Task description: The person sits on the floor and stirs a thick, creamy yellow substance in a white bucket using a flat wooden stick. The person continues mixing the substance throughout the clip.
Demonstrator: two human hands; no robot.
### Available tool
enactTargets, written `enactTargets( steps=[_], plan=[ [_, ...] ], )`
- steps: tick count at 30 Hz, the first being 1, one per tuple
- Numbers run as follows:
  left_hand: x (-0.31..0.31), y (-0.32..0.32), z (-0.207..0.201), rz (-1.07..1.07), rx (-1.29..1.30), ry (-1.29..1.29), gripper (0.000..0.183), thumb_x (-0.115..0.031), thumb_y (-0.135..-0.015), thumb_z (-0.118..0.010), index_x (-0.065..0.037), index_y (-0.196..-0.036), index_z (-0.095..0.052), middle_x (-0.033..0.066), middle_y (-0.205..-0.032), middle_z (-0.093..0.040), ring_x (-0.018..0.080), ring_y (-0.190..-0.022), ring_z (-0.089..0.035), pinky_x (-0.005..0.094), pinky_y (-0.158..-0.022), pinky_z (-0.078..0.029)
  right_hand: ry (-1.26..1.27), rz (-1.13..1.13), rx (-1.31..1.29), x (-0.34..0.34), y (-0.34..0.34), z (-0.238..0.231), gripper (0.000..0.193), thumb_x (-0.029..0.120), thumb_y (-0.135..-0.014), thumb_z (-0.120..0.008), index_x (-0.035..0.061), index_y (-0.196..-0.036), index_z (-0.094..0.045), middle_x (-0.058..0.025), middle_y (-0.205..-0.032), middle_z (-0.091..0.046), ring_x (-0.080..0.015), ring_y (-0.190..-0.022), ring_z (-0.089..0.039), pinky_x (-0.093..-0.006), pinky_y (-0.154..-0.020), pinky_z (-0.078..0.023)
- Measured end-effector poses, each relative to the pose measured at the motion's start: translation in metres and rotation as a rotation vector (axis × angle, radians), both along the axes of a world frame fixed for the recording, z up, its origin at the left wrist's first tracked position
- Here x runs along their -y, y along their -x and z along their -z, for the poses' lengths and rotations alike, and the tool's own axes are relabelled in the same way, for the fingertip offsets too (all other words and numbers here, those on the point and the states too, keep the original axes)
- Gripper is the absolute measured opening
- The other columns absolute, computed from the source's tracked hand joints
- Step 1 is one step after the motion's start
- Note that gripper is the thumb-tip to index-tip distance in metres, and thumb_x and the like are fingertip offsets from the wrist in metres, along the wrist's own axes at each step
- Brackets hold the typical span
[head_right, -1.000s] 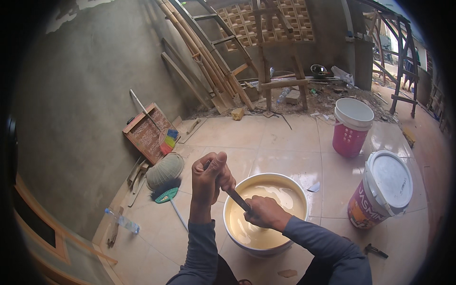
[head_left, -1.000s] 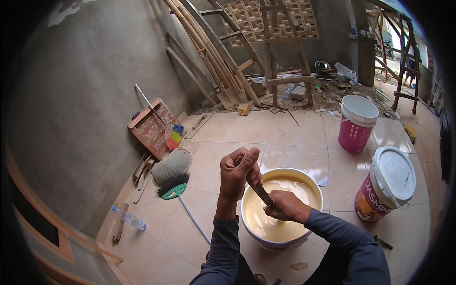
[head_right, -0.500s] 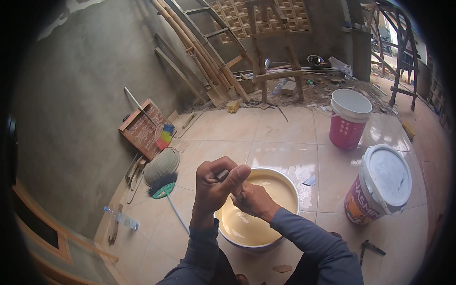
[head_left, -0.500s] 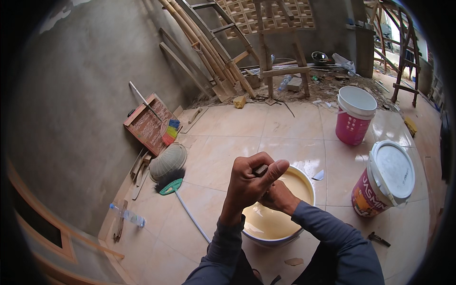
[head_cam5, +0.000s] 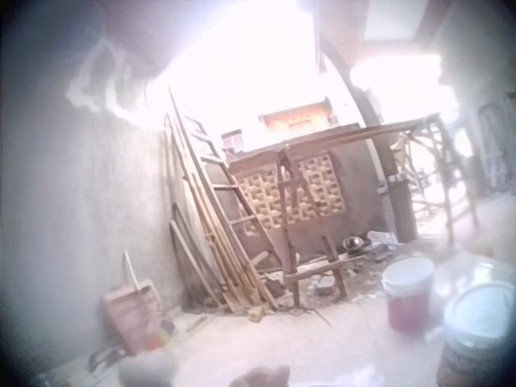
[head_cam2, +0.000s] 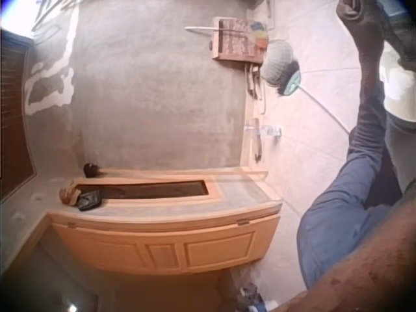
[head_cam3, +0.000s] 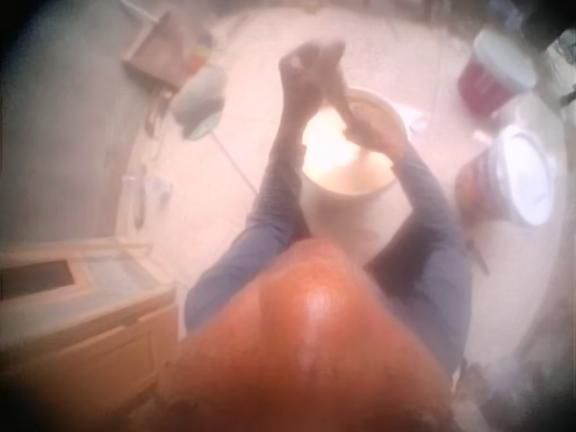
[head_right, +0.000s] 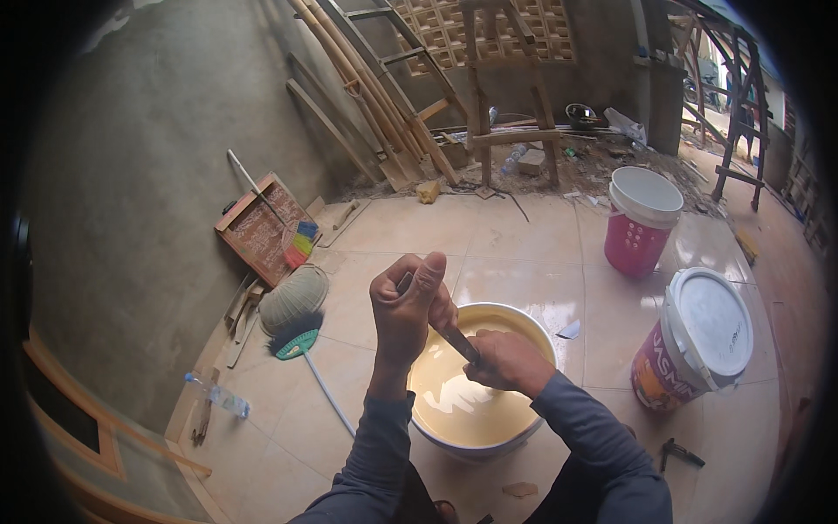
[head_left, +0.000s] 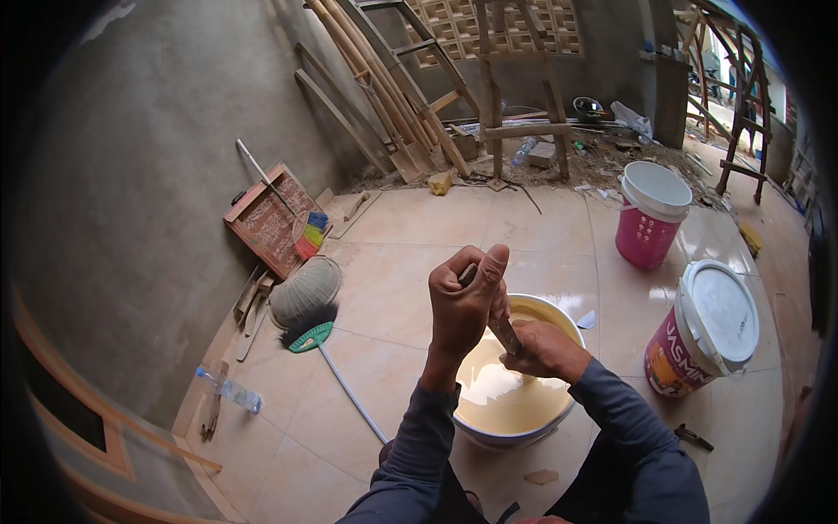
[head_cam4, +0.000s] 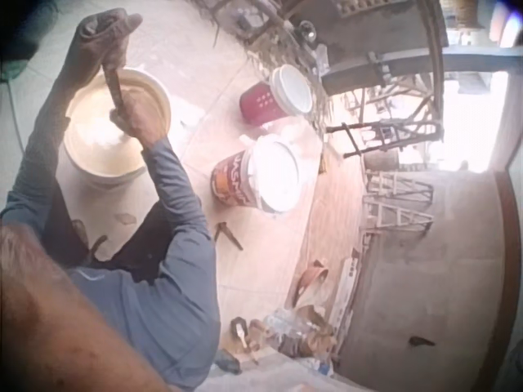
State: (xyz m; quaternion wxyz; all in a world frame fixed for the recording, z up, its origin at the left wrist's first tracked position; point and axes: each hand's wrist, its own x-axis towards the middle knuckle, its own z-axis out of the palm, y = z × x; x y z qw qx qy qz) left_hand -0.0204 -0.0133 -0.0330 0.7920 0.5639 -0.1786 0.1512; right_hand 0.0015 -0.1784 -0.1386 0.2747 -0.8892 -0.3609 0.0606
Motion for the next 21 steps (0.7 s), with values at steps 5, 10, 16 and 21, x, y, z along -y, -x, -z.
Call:
enactTargets(
  steps=[5,10,16,21],
  plan=[
    [-0.032,0.027,-0.021,-0.108,-0.064,0.007,0.037,-0.023,-0.102,-0.072,-0.008,-0.074,-0.054,-0.0008,-0.053,-0.048,0.0079,-0.041,-0.045,0.0271,-0.04,-0.042,-0.136,-0.101,-0.006,-0.039,0.027,0.0,0.021,0.025,-0.09,-0.069,0.0045,-0.092,-0.066,-0.0181,-0.089,-0.067,-0.0406,-0.084,-0.068,-0.0515,-0.078,-0.053],
    [-0.032,0.04,-0.024,-0.245,-0.015,-0.132,0.035,-0.025,-0.101,-0.075,-0.006,-0.076,-0.058,-0.0027,-0.053,-0.05,0.0052,-0.043,-0.045,0.0246,-0.041,-0.04,-0.374,-0.168,-0.018,-0.07,0.028,0.012,0.021,0.024,-0.092,-0.066,0.0043,-0.097,-0.062,-0.0192,-0.089,-0.066,-0.0425,-0.084,-0.067,-0.0523,-0.076,-0.053],
    [-0.014,0.02,-0.005,-0.151,0.078,-0.257,0.03,-0.021,-0.1,-0.076,-0.005,-0.08,-0.06,-0.0028,-0.056,-0.053,0.0054,-0.048,-0.049,0.0244,-0.048,-0.045,-0.308,-0.07,0.084,-0.061,-0.006,0.026,0.018,0.023,-0.091,-0.065,0.0046,-0.094,-0.062,-0.0191,-0.088,-0.067,-0.0411,-0.082,-0.067,-0.0533,-0.073,-0.053],
    [-0.029,-0.006,0.008,-0.01,0.095,-0.072,0.03,-0.019,-0.102,-0.072,-0.006,-0.079,-0.057,0.0,-0.058,-0.052,0.0093,-0.048,-0.05,0.0286,-0.05,-0.049,-0.232,0.098,0.183,-0.046,-0.018,0.026,0.01,0.018,-0.086,-0.064,0.0076,-0.087,-0.066,-0.018,-0.083,-0.068,-0.0426,-0.076,-0.068,-0.0538,-0.069,-0.054]
  ],
)
